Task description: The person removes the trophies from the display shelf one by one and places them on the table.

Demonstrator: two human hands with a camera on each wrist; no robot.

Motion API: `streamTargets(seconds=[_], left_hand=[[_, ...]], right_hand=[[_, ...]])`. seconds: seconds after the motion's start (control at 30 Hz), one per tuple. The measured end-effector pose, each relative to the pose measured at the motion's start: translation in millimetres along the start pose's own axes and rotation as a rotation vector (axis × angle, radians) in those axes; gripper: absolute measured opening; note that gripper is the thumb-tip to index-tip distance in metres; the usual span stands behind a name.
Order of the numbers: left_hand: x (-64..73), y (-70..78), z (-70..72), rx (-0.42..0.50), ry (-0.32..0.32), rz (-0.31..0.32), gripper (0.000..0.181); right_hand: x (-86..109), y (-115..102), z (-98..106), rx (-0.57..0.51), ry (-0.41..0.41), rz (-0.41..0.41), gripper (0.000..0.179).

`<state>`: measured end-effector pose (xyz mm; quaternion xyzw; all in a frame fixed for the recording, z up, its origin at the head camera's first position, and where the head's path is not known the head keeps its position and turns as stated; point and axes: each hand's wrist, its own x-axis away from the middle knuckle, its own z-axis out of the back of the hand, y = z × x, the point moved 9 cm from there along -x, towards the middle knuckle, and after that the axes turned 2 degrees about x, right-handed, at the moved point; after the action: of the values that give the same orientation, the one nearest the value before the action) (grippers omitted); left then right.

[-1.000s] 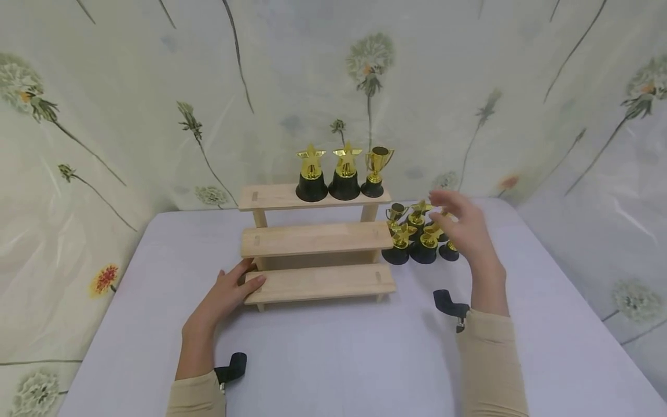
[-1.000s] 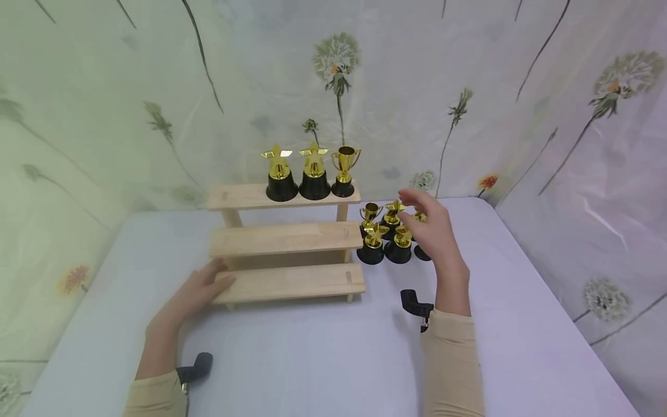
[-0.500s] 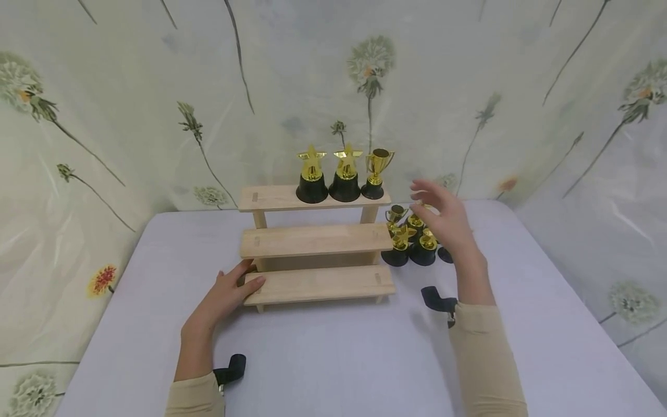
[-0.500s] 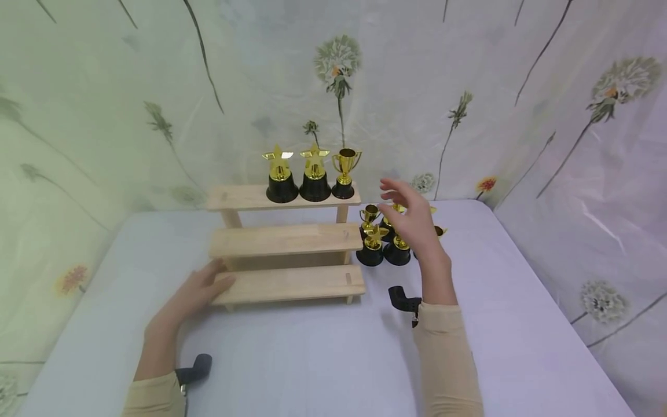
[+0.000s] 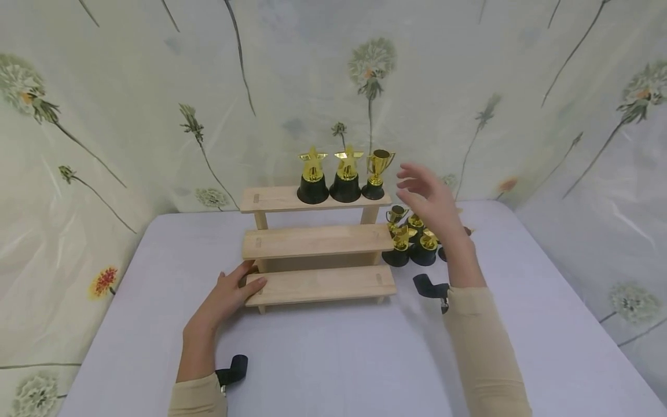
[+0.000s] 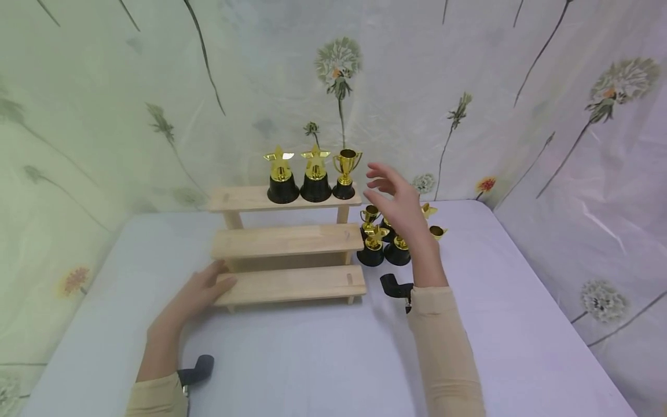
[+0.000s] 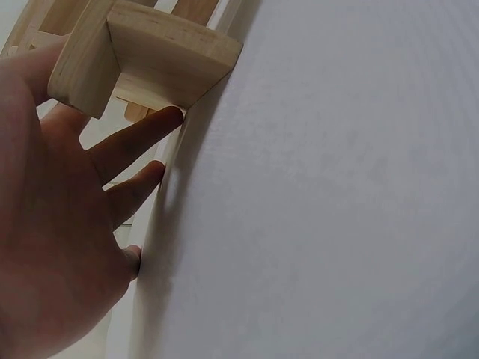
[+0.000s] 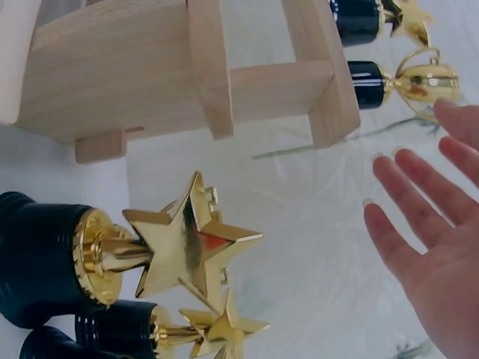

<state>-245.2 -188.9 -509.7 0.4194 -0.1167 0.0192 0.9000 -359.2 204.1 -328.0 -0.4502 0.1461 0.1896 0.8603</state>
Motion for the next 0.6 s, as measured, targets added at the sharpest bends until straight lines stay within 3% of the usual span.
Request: streamTargets(seconds=[0.6], left_hand=[[0.1, -1.3, 0.8, 0.011, -0.002, 0.013, 0.084]], right_hand=[[-29.8, -14, -9, -0.023, -0.009, 0.008, 0.06]])
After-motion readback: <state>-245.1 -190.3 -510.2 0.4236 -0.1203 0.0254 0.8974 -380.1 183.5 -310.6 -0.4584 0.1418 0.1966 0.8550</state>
